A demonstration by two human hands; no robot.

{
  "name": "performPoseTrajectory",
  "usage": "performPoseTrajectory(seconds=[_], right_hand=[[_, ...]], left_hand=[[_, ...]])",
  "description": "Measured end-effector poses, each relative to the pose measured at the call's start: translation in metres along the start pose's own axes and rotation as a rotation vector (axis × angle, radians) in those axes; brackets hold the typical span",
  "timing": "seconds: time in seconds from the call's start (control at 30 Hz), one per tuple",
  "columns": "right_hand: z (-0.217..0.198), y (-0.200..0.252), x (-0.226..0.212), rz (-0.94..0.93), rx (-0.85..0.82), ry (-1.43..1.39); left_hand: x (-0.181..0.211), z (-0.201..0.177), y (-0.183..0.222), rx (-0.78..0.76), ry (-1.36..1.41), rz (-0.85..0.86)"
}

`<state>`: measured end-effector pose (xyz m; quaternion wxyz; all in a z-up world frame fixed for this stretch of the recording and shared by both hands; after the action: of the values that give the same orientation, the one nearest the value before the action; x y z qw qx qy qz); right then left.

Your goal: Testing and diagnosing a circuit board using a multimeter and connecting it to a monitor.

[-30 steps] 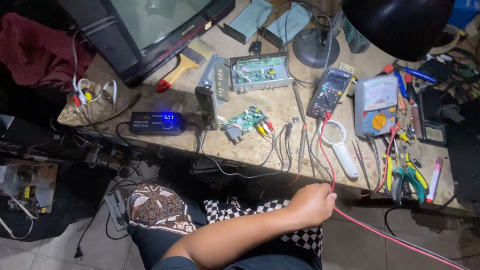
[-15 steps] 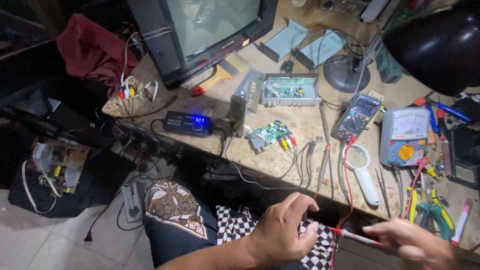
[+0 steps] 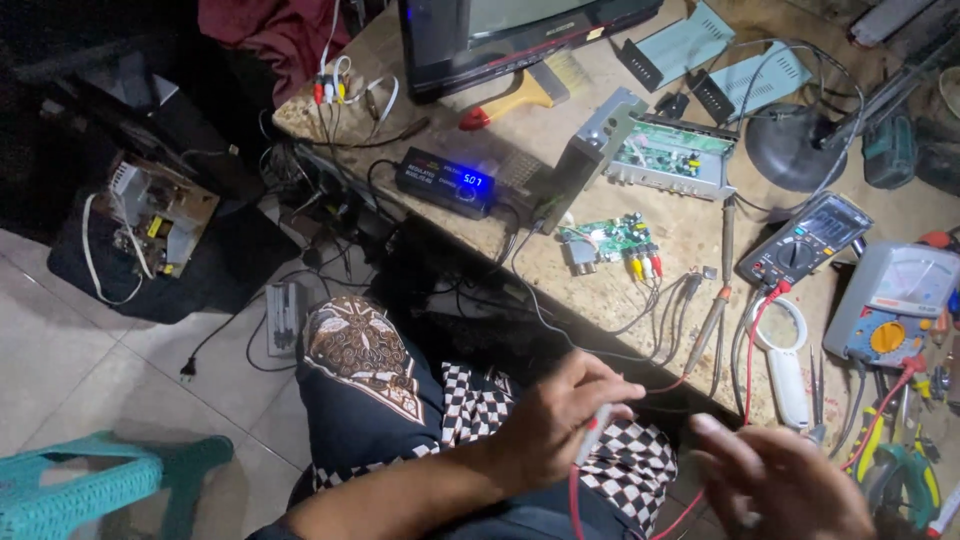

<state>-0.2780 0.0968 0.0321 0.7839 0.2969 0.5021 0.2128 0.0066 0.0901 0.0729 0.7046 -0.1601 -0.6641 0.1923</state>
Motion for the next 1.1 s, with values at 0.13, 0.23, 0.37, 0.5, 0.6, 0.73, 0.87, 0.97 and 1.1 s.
performPoseTrajectory(seconds=[0.13,0.23,0.37,0.5,0.6,0.73,0.87,0.97,1.1], right_hand=[[0.056,0.068,-0.091,-1.187,0.339,1.238],[0.074,0.046,-0.095,-1.213,0.433,1.208],[0.083,-0.009,-0.083,-0.700,0.412,0.282],[0.077,-0.058,-0.062,-0.461,0.348,0.046],[0.071,-0.090,-0.044,-0.361,0.257,0.068],[0.079,-0.117,-0.035,-0.482,0.201,0.042],[0.090,-0.124,-0.041,-0.532,0.227,0.098],[0.113,-0.101,-0.059,-0.762,0.273,0.225],[0.136,-0.070,-0.056,-1.188,0.260,0.421]], left_hand=[[-0.009,-0.028,-0.003,0.332,-0.072,0.043],[-0.019,-0.049,-0.014,0.461,0.076,-0.166],[-0.050,-0.062,-0.024,0.511,0.200,-0.441],[-0.049,-0.073,-0.039,0.472,-0.111,-0.432],[-0.047,-0.074,-0.052,0.492,-0.264,-0.216],[-0.053,-0.067,-0.062,0.489,-0.418,-0.212],[-0.047,-0.059,-0.077,0.401,-0.525,-0.089],[-0.044,-0.055,-0.084,0.334,-0.610,0.026],[-0.051,-0.031,-0.081,0.186,-0.638,0.234]])
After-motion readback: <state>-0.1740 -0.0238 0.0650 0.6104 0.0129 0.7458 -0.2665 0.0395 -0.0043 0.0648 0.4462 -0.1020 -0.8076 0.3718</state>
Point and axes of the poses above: each hand's wrist, its own y-axis away from the middle knuckle, its own z-axis out of the palm, x = y × z, the point moved 4 cm from there along -y, towards the middle knuckle, and after that the axes turned 15 degrees about x, right-handed, at the moved point
